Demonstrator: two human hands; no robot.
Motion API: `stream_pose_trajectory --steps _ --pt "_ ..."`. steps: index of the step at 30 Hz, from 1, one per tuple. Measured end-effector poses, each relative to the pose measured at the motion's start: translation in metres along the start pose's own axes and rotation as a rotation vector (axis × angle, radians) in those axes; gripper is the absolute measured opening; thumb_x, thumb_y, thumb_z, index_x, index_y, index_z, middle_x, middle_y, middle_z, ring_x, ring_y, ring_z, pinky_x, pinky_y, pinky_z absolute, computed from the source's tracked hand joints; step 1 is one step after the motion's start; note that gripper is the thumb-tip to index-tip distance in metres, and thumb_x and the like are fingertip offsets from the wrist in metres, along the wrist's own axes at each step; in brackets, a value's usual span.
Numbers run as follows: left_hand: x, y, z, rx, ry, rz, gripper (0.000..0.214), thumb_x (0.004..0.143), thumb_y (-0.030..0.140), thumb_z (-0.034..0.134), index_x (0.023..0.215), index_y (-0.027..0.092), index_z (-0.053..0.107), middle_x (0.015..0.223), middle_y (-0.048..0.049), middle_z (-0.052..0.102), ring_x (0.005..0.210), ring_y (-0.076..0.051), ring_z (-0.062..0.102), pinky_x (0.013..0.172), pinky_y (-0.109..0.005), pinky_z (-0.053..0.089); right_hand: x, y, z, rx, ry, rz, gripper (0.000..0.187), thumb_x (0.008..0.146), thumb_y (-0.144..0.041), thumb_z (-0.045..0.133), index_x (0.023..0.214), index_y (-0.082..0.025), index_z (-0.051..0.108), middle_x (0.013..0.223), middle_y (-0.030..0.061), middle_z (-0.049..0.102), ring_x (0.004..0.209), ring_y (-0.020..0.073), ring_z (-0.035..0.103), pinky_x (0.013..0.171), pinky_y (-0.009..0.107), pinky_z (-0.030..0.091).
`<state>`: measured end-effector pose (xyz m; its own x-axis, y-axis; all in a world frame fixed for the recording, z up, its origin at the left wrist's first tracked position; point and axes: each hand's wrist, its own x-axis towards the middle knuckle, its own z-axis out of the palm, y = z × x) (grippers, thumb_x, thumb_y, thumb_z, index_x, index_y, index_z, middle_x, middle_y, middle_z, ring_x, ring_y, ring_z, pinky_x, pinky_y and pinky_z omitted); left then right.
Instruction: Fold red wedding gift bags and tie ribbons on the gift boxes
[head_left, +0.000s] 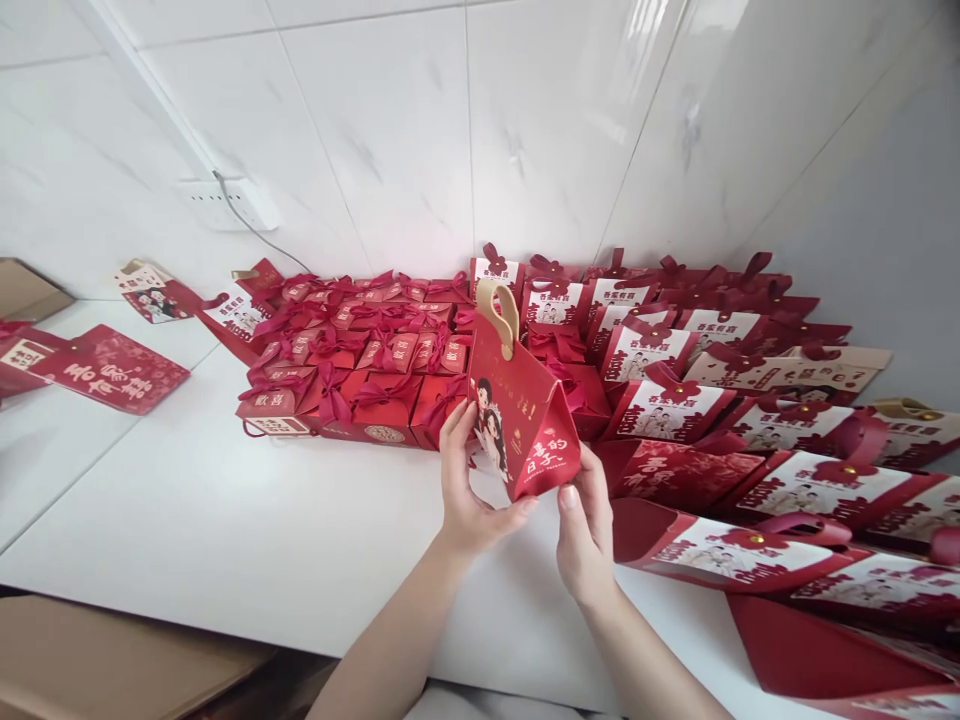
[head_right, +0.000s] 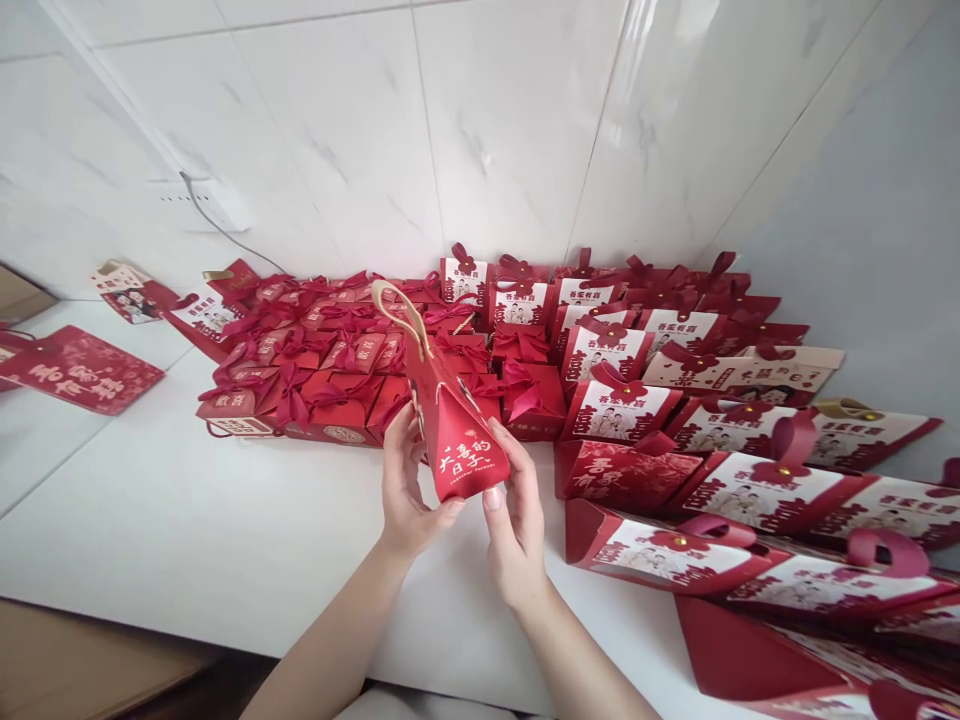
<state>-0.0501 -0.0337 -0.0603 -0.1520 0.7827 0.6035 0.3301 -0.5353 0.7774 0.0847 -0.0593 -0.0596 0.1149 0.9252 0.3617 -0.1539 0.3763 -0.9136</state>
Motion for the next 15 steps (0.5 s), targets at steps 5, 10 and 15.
stream_pose_trajectory --steps 5,10,15 --pt "0.003 0.001 -0.001 -0.001 -0.017 0.024 0.101 0.069 0.057 0.080 0.154 0.026 0.035 0.154 -0.0205 0.040 0.133 -0.040 0.052 0.091 -0.049 0.058 0.004 -0.005 0.004 0.071 0.025 0.083 0.041 0.098 -0.033 0.058 0.139 -0.035 0.054 0.140 0.0049 0.061 0.126 0.0226 0.061 0.105 0.039 0.051" --pt "0.003 0.000 -0.001 0.098 -0.019 0.085 0.099 0.072 0.061 0.076 0.155 0.026 0.036 0.152 -0.0192 0.043 0.140 -0.041 0.046 0.106 -0.057 0.049 0.004 0.000 0.004 0.077 0.082 0.135 0.040 0.095 -0.034 0.064 0.134 -0.033 0.058 0.130 0.0046 0.066 0.117 0.0214 0.065 0.099 0.036 0.054" --pt "0.002 -0.001 -0.003 0.380 0.000 0.416 0.110 0.064 0.063 0.083 0.156 0.027 0.036 0.158 -0.0204 0.033 0.137 -0.042 0.049 0.103 -0.053 0.051 -0.001 0.015 0.000 0.087 0.195 0.189 0.040 0.096 -0.044 0.059 0.132 -0.028 0.062 0.138 0.0076 0.064 0.132 0.0275 0.057 0.115 0.049 0.043"
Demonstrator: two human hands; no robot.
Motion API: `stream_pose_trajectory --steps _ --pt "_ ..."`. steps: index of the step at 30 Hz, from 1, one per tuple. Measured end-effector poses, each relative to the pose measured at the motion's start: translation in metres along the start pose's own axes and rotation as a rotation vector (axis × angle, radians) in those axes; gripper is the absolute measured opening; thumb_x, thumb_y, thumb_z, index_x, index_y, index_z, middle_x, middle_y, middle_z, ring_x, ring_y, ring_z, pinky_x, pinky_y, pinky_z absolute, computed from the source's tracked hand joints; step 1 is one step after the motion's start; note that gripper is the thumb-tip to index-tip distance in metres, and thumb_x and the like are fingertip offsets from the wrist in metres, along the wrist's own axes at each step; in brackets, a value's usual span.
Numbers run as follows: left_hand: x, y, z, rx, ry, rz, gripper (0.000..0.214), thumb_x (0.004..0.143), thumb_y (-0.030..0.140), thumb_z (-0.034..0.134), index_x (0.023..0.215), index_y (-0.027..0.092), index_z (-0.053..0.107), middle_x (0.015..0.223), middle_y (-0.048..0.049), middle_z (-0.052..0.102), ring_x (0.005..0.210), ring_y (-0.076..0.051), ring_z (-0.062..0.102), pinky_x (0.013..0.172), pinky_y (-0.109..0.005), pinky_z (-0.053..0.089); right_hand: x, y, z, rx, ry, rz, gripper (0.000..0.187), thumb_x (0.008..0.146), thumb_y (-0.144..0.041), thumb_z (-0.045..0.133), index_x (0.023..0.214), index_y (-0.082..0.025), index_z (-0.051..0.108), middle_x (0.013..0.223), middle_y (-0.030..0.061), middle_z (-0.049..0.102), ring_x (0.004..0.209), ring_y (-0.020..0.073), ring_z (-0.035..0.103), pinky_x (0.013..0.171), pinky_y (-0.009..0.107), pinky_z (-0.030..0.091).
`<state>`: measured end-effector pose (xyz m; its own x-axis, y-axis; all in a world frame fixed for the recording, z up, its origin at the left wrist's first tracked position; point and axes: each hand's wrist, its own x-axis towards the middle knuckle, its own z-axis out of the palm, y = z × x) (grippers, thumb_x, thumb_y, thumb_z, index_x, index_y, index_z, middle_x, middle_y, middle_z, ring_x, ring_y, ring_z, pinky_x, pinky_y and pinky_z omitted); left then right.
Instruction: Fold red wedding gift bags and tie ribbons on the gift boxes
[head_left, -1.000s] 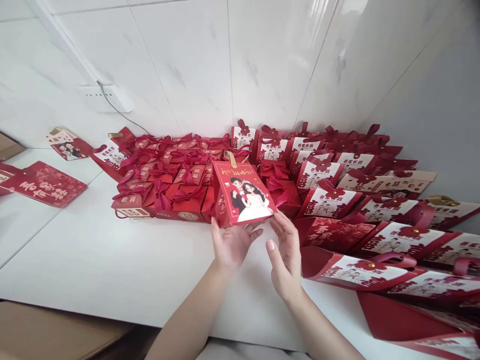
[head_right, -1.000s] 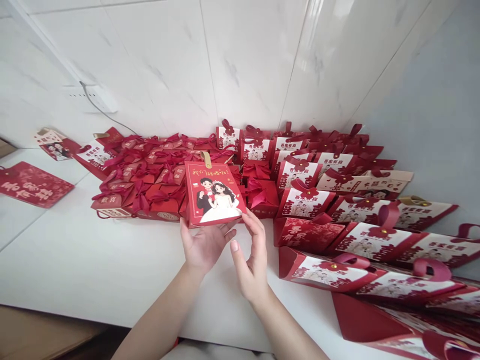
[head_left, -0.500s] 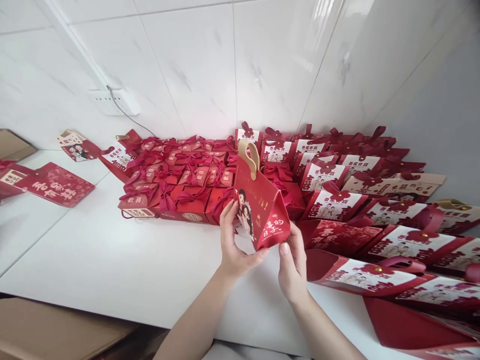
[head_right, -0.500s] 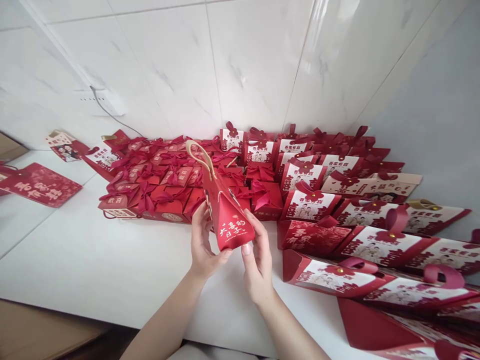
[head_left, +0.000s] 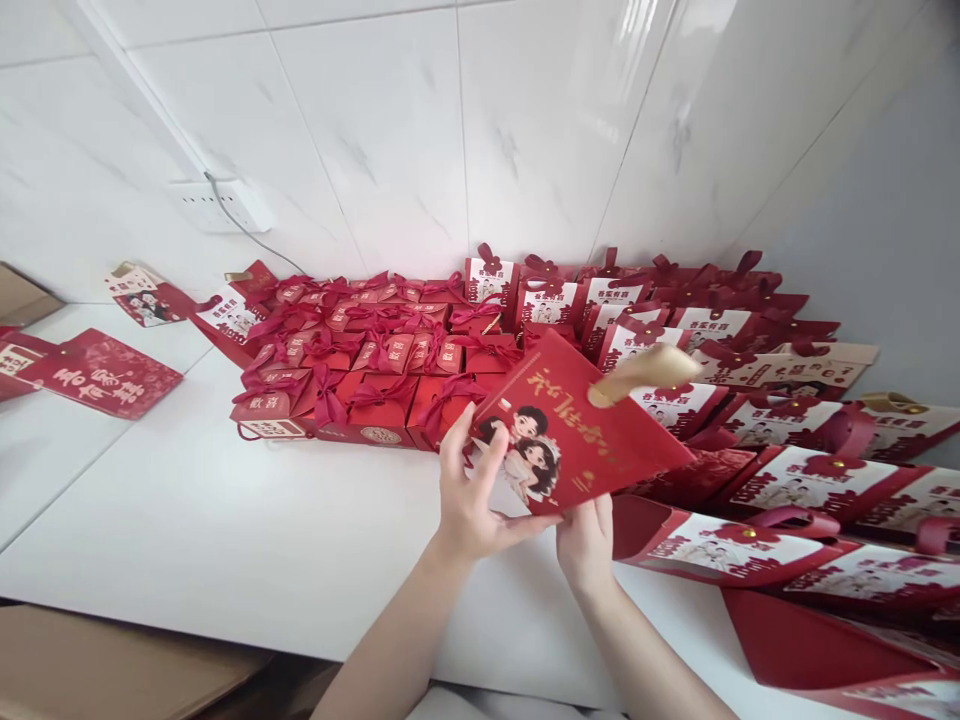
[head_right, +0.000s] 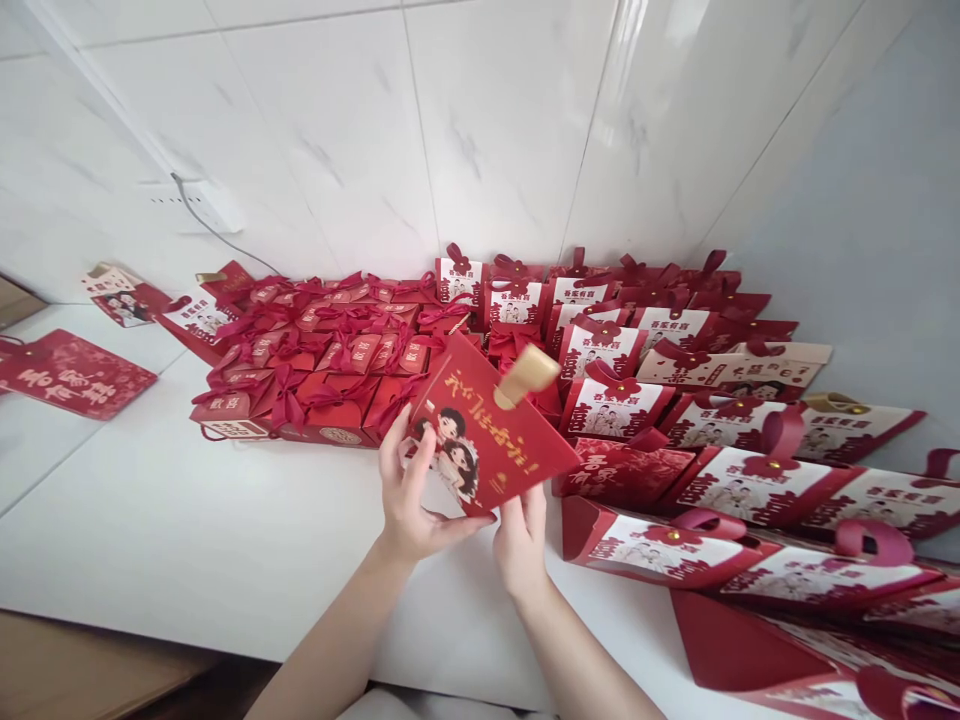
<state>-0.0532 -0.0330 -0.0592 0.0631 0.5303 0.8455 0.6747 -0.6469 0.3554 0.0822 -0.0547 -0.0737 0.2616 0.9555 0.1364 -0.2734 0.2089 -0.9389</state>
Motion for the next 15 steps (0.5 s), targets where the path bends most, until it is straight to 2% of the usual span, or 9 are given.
stream_pose_trajectory --steps 2,3,5,7,8,12,15 --pt "0.002 -0.004 -0.004 0.155 0.078 0.095 0.108 0.061 0.061 0.085 0.154 0.029 0.039 0.157 -0.0201 0.034 0.134 -0.042 0.051 0.099 -0.051 0.053 0.001 0.000 0.001 -0.012 0.018 0.010 0.043 0.096 -0.045 0.059 0.134 -0.028 0.060 0.143 0.0084 0.060 0.135 0.0282 0.055 0.116 0.051 0.041" --pt "0.004 -0.007 -0.007 0.236 0.136 0.089 0.108 0.061 0.060 0.085 0.153 0.029 0.039 0.155 -0.0207 0.036 0.134 -0.043 0.051 0.099 -0.051 0.054 0.001 -0.002 0.002 -0.004 -0.006 0.012 0.045 0.096 -0.045 0.058 0.138 -0.030 0.057 0.147 0.0084 0.057 0.134 0.0279 0.056 0.113 0.051 0.045" --pt "0.010 -0.014 -0.014 0.365 0.251 -0.006 0.109 0.062 0.061 0.084 0.154 0.025 0.037 0.151 -0.0227 0.038 0.136 -0.044 0.048 0.099 -0.052 0.053 0.002 -0.009 0.006 0.023 -0.085 0.005 0.047 0.098 -0.043 0.055 0.144 -0.035 0.049 0.155 0.0081 0.048 0.129 0.0266 0.059 0.100 0.047 0.056" --pt "0.016 -0.020 -0.020 0.396 0.334 -0.080 0.112 0.061 0.062 0.084 0.154 0.022 0.036 0.149 -0.0236 0.039 0.138 -0.045 0.045 0.102 -0.055 0.050 0.003 -0.016 0.009 0.022 -0.134 -0.014 0.045 0.100 -0.042 0.053 0.145 -0.038 0.048 0.158 0.0083 0.043 0.124 0.0252 0.063 0.090 0.043 0.060" --pt "0.019 -0.022 -0.022 0.378 0.353 -0.075 0.112 0.060 0.062 0.085 0.153 0.022 0.038 0.149 -0.0230 0.039 0.138 -0.045 0.044 0.104 -0.056 0.049 0.003 -0.019 0.011 0.015 -0.143 -0.019 0.044 0.100 -0.042 0.053 0.143 -0.037 0.049 0.157 0.0087 0.043 0.121 0.0248 0.064 0.088 0.042 0.061" --pt "0.020 -0.018 -0.019 0.272 0.320 -0.034 0.110 0.055 0.059 0.090 0.150 0.025 0.044 0.149 -0.0202 0.041 0.134 -0.044 0.049 0.102 -0.055 0.051 0.003 -0.021 0.011 0.018 -0.159 -0.023 0.041 0.100 -0.041 0.054 0.140 -0.035 0.052 0.153 0.0098 0.047 0.120 0.0246 0.064 0.088 0.041 0.060" --pt "0.014 -0.011 -0.011 0.247 0.240 -0.010 0.106 0.056 0.057 0.090 0.148 0.027 0.047 0.152 -0.0198 0.038 0.132 -0.043 0.052 0.094 -0.048 0.056 0.001 -0.018 0.008 0.064 -0.262 -0.083 0.049 0.099 -0.048 0.053 0.147 -0.037 0.046 0.155 0.0083 0.046 0.135 0.0277 0.054 0.100 0.047 0.056"
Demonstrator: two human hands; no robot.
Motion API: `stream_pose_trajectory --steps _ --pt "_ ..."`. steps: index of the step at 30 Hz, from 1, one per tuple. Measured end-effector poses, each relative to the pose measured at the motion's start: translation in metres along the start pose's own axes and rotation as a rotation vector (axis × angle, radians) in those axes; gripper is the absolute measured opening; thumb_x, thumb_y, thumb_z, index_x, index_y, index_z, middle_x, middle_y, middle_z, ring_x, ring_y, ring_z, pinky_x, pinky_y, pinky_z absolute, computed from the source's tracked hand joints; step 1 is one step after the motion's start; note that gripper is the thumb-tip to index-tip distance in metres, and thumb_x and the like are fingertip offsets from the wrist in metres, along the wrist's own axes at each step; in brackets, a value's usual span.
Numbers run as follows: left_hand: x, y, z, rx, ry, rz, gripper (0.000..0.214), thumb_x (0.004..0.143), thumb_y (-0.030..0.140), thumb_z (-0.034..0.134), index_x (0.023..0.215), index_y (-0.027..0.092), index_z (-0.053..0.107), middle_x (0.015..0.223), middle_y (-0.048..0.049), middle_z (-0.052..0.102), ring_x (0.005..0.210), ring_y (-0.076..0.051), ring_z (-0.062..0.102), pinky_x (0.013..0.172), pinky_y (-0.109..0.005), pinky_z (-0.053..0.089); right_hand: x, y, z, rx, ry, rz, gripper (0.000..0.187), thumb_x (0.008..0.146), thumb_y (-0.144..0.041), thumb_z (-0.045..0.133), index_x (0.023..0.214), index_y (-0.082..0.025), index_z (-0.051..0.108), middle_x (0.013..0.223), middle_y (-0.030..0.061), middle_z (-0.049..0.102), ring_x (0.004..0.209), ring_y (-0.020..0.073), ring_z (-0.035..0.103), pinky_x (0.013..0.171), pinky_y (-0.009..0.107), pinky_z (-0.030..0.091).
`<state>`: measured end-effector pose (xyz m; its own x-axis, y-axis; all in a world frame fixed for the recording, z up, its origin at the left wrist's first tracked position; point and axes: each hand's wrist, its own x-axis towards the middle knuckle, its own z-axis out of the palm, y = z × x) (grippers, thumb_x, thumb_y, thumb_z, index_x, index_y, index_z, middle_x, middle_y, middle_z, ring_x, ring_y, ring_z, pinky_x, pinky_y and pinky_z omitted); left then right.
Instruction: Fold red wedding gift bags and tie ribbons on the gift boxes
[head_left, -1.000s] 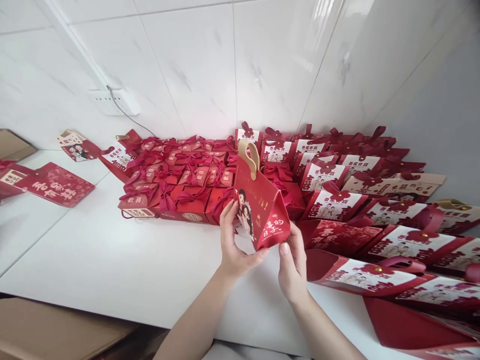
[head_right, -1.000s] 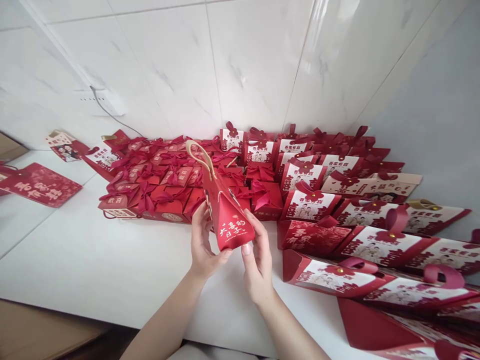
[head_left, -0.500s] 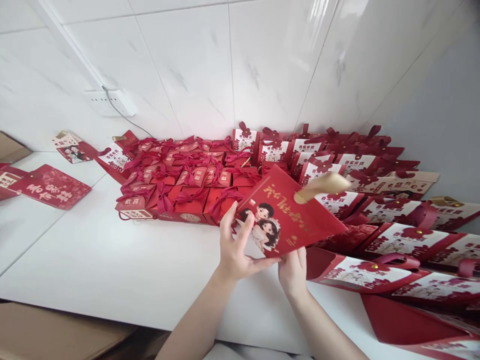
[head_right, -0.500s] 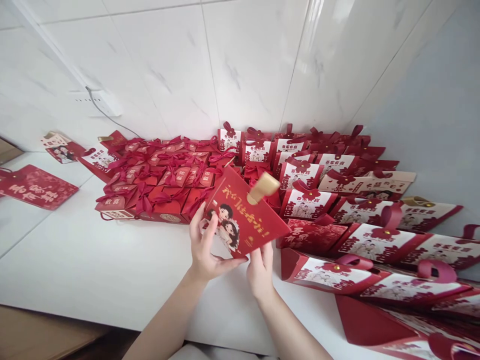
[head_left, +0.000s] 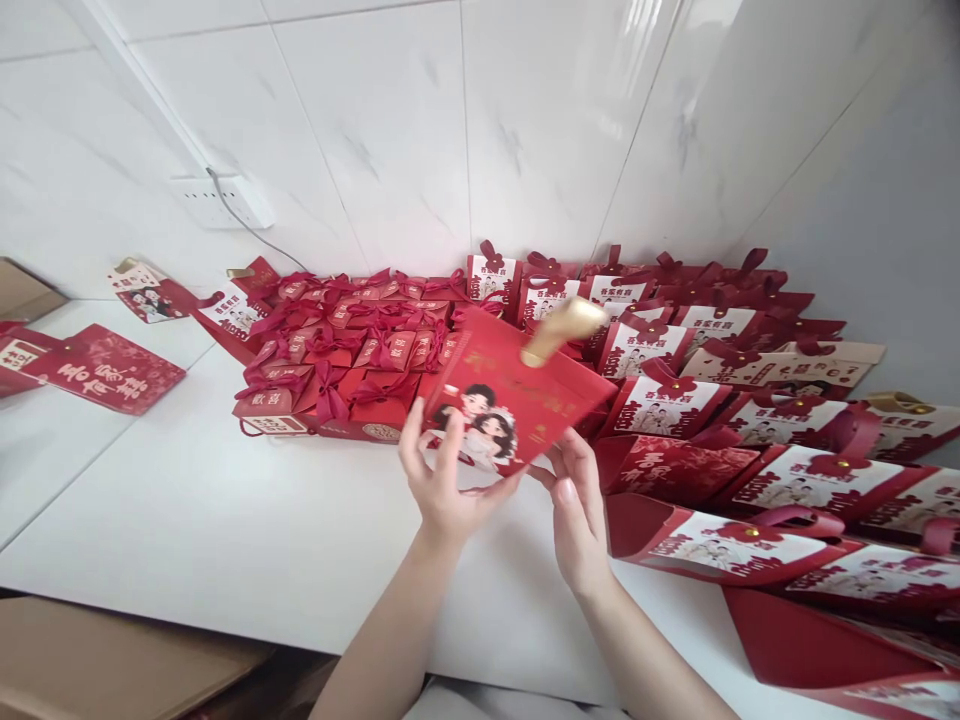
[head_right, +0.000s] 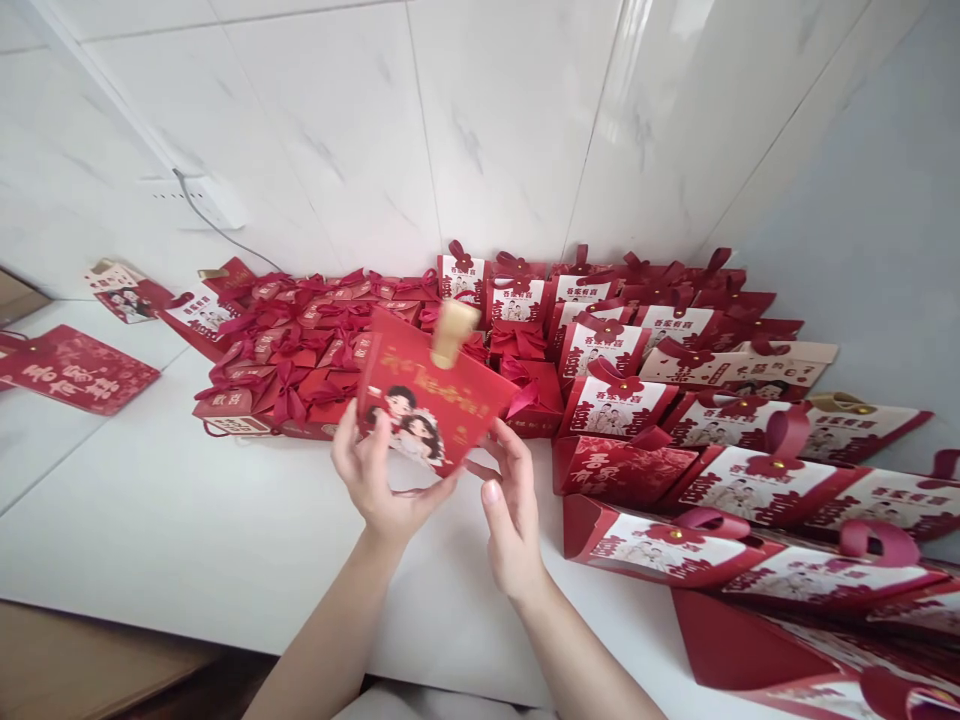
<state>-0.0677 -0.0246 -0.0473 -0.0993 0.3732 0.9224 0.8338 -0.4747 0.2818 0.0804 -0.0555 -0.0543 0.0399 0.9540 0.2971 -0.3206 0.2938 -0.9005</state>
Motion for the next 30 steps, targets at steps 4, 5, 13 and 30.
stream_pose_trajectory --steps 4,5,13,30 --pt "-0.007 0.006 0.003 0.008 -0.032 0.115 0.100 0.060 0.052 0.091 0.148 0.028 0.049 0.157 -0.0184 0.035 0.137 -0.043 0.048 0.100 -0.051 0.053 0.000 0.001 -0.002 0.017 -0.137 -0.022 0.060 0.098 -0.046 0.058 0.154 -0.040 0.038 0.160 0.0047 0.043 0.142 0.0259 0.047 0.112 0.048 0.048" --pt "-0.008 0.006 0.003 -0.016 -0.042 0.131 0.103 0.060 0.049 0.092 0.151 0.028 0.046 0.158 -0.0186 0.035 0.138 -0.042 0.047 0.103 -0.052 0.052 0.001 0.002 -0.002 0.025 -0.120 -0.008 0.059 0.098 -0.043 0.058 0.154 -0.041 0.039 0.160 0.0036 0.043 0.142 0.0246 0.048 0.114 0.047 0.046" --pt "-0.008 0.014 -0.001 -0.465 -0.197 -0.352 0.082 0.085 0.025 0.075 0.156 0.026 0.035 0.146 -0.0175 0.058 0.133 -0.031 0.060 0.086 -0.036 0.065 0.011 0.012 -0.007 0.058 0.288 0.104 0.040 0.095 -0.039 0.064 0.135 -0.035 0.065 0.148 0.0046 0.059 0.135 0.0265 0.057 0.109 0.056 0.051" --pt "-0.012 0.020 0.000 -0.756 -0.320 -0.469 0.080 0.090 0.029 0.066 0.159 0.029 0.026 0.129 -0.0155 0.062 0.120 -0.028 0.065 0.090 -0.041 0.063 0.009 0.020 -0.014 -0.046 0.400 0.007 0.038 0.086 -0.038 0.072 0.121 -0.025 0.064 0.119 0.0087 0.071 0.106 0.0246 0.067 0.098 0.044 0.052"
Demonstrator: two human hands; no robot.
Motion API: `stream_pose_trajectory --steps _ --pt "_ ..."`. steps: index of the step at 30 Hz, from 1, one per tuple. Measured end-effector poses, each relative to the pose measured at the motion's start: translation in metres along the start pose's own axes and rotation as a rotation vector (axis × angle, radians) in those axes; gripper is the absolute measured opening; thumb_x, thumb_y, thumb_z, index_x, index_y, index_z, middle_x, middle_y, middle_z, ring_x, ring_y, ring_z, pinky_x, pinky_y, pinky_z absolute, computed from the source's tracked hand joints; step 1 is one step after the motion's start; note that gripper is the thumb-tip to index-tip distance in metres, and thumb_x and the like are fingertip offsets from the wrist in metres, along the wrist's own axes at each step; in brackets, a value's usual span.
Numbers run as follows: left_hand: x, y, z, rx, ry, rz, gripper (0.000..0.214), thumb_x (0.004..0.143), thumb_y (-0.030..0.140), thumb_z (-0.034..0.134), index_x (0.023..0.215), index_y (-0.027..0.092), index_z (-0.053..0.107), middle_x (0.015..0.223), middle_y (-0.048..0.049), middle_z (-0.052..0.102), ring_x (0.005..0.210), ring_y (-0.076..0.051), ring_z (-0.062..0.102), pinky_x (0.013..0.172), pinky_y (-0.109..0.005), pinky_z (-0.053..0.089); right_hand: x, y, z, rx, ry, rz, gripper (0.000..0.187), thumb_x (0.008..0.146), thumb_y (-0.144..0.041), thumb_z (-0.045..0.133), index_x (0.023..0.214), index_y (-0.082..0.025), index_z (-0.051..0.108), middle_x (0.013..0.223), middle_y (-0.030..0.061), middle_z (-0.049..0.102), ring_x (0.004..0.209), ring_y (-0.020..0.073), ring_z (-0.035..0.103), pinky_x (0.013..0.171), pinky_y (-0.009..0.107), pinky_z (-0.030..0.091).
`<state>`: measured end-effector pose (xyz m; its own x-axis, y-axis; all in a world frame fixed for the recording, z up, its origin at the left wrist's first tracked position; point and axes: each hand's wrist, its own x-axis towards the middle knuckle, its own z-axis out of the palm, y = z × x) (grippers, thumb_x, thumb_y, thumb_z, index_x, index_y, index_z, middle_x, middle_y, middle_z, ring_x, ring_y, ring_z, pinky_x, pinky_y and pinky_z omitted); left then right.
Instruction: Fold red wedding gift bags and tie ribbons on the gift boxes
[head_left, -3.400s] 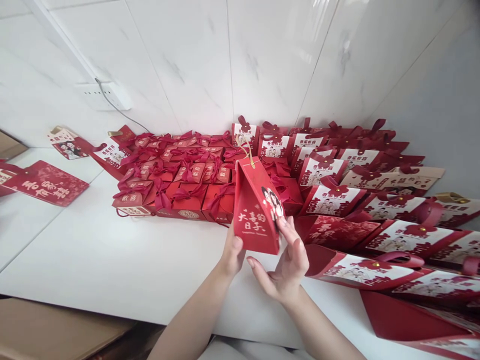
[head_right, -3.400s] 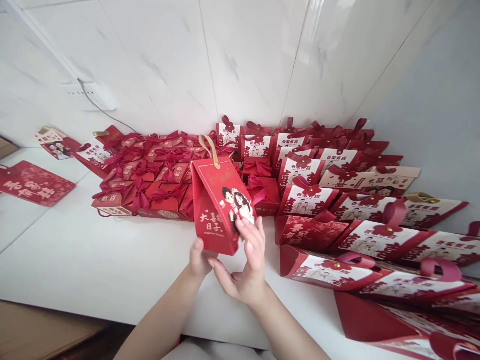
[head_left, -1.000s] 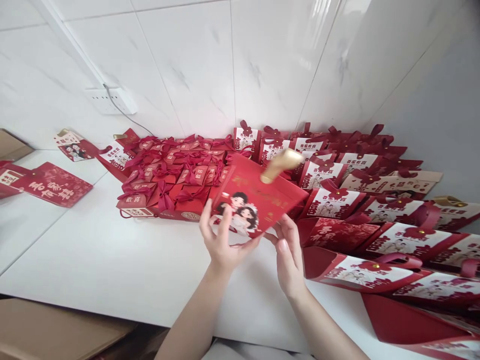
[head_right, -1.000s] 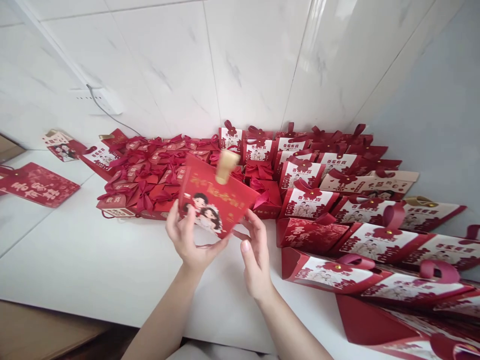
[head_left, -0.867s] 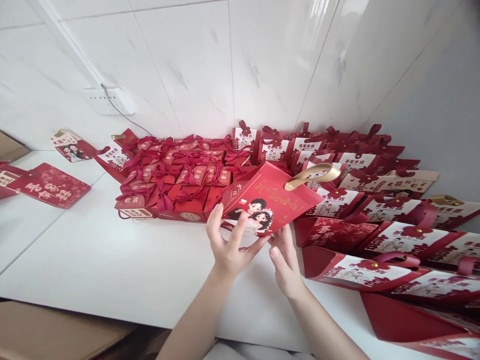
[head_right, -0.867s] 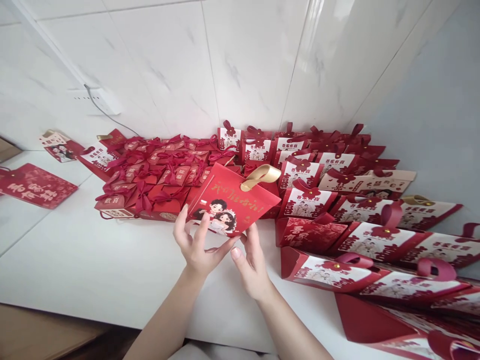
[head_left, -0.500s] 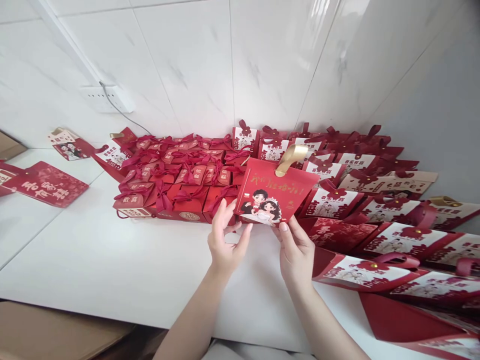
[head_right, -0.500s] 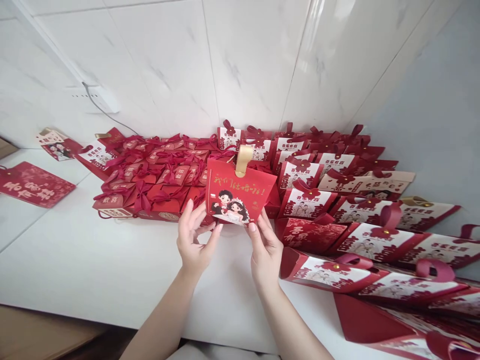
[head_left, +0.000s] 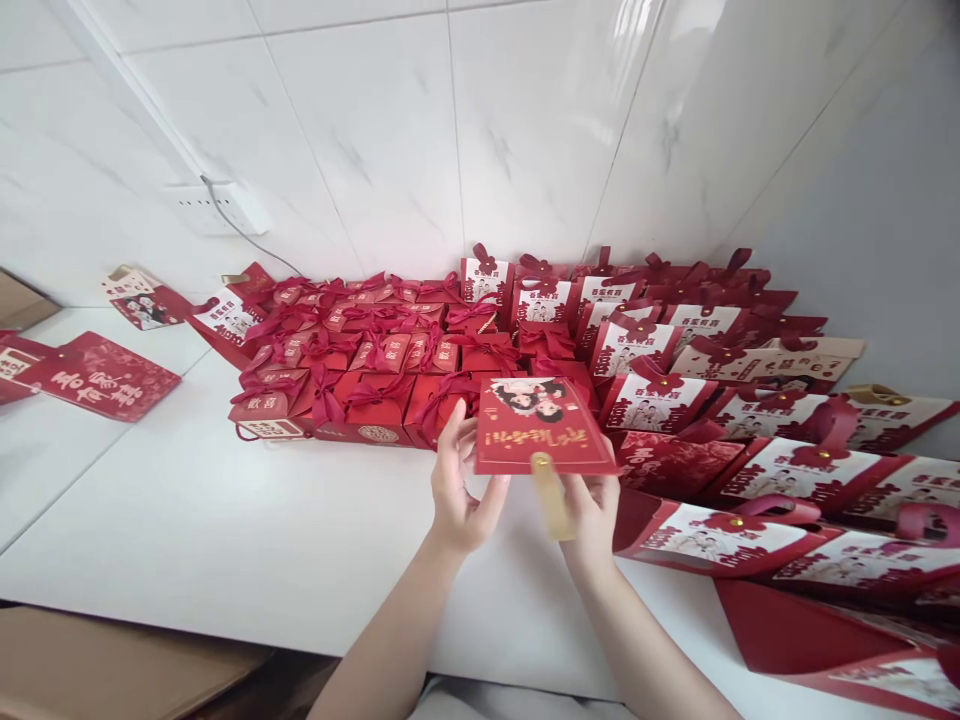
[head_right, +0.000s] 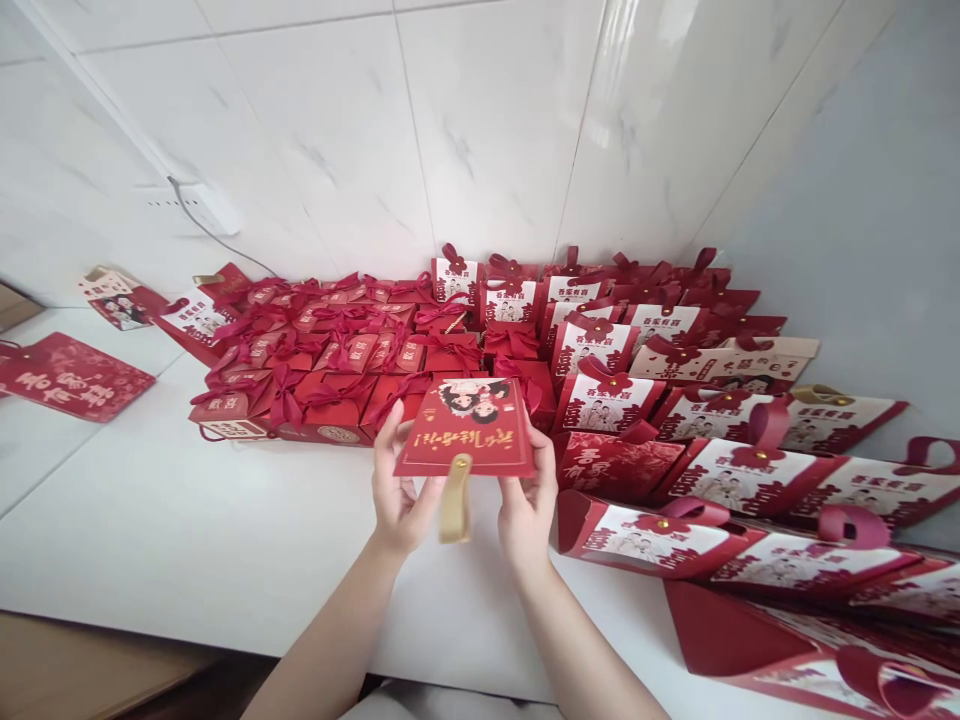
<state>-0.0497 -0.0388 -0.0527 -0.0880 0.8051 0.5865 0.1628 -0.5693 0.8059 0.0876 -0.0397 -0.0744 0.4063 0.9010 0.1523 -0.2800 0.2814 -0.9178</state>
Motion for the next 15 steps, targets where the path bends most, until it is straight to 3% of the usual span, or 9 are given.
stream_pose_trajectory --steps 4,10,15 --pt "-0.002 -0.004 -0.003 -0.035 -0.096 0.055 0.072 0.091 0.032 0.062 0.157 0.027 0.033 0.143 -0.0192 0.052 0.130 -0.033 0.057 0.092 -0.047 0.063 -0.003 -0.008 0.001 -0.005 -0.105 -0.054 0.033 0.091 -0.035 0.065 0.124 -0.028 0.062 0.128 0.0081 0.067 0.120 0.0248 0.062 0.108 0.046 0.045" --pt "-0.003 -0.005 -0.003 -0.117 -0.067 0.004 0.085 0.089 0.049 0.060 0.160 0.030 0.017 0.144 -0.0187 0.051 0.137 -0.035 0.051 0.100 -0.054 0.056 -0.004 -0.010 0.004 0.038 -0.146 -0.133 0.036 0.089 -0.038 0.065 0.123 -0.028 0.061 0.122 0.0095 0.068 0.114 0.0271 0.065 0.103 0.049 0.048" --pt "-0.001 -0.002 0.002 -0.224 0.013 0.051 0.063 0.087 0.053 0.061 0.142 0.026 0.043 0.141 -0.0180 0.051 0.133 -0.037 0.054 0.101 -0.054 0.053 -0.006 -0.020 0.006 0.190 -0.154 -0.049 0.044 0.094 -0.062 0.042 0.112 -0.028 0.061 0.114 0.0093 0.068 0.105 0.0300 0.067 0.091 0.052 0.053"
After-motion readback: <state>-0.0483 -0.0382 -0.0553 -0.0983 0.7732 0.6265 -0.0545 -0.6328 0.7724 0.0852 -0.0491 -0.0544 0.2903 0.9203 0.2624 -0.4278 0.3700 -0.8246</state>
